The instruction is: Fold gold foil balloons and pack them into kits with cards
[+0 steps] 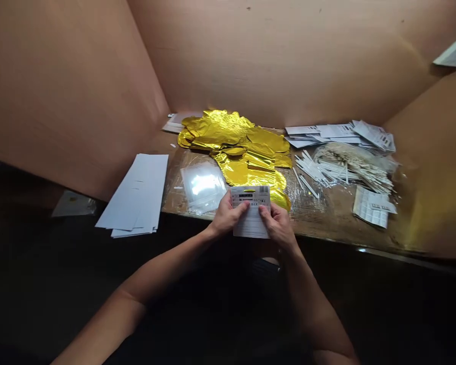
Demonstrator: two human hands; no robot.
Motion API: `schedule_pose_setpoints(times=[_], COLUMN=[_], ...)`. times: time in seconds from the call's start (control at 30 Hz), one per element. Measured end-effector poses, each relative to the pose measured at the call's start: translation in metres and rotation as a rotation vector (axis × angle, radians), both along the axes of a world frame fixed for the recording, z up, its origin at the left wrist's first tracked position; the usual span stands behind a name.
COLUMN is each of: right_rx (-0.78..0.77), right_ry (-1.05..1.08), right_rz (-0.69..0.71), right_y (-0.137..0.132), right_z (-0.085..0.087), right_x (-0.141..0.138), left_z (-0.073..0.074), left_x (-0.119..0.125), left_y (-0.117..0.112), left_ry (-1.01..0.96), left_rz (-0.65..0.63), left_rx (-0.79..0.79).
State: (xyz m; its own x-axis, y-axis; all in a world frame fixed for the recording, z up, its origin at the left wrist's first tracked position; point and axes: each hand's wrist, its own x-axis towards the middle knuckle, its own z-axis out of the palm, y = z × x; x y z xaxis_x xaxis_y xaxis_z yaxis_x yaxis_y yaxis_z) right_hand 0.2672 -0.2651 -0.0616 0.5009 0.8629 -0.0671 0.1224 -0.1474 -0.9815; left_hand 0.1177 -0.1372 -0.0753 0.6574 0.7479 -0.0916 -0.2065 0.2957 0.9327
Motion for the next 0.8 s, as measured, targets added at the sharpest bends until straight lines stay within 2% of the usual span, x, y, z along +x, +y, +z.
schedule_pose_setpoints(times=[0.07,0.13,0.17,0.27,0.37,0.43,0.5,0.57,0.67,0.73,0.8], right_rx=[-0.06,-0.163,-0.274,-0.553,-0.565,-0.521,-0.451,-0.31,-0.056,0.001,0.0], right_ry=[-0.185,-0.502,-0.657,-0.844,-0.803,-0.769,-0.727,-0.586,-0.212,-0.096,-0.04], right_rz=[-0.076,-0.308,-0.396,-0.421,-0.347,-0.284,-0.2,-0.092,0.043,0.059,0.041], right_y=[0.007,0.017,0.024,0.046,0.065,0.069,0.067,0.06,0.047,0.043,0.042], right_z=[-0.006,-0.01,-0.011,-0.011,-0.004,0.002,0.007,0.009,0.007,0.003,-0.002], right_x=[0.034,0.081,0.105,0.16,0.177,0.169,0.146,0.111,0.051,0.02,0.002], left_z=[-0.008,-0.013,-0.015,-0.015,-0.011,-0.01,-0.011,-0.012,-0.015,-0.016,-0.016], left_x=[0.007,0.012,0.013,0.015,0.012,0.009,0.006,0.005,0.004,0.003,0.002], left_y=[-0.007,-0.007,-0.004,0.01,0.024,0.031,0.036,0.038,0.037,0.034,0.031], left_ry=[-0.035,-0.038,-0.034,-0.027,-0.039,-0.048,-0.061,-0.079,-0.064,-0.021,0.008], left_rz=[0.013,0.005,-0.009,-0.073,-0.102,-0.068,-0.015,0.03,0.031,0.019,0.025], left_rx=[-0.079,-0.182,-0.232,-0.365,-0.484,-0.516,-0.512,-0.5,-0.463,-0.405,-0.358])
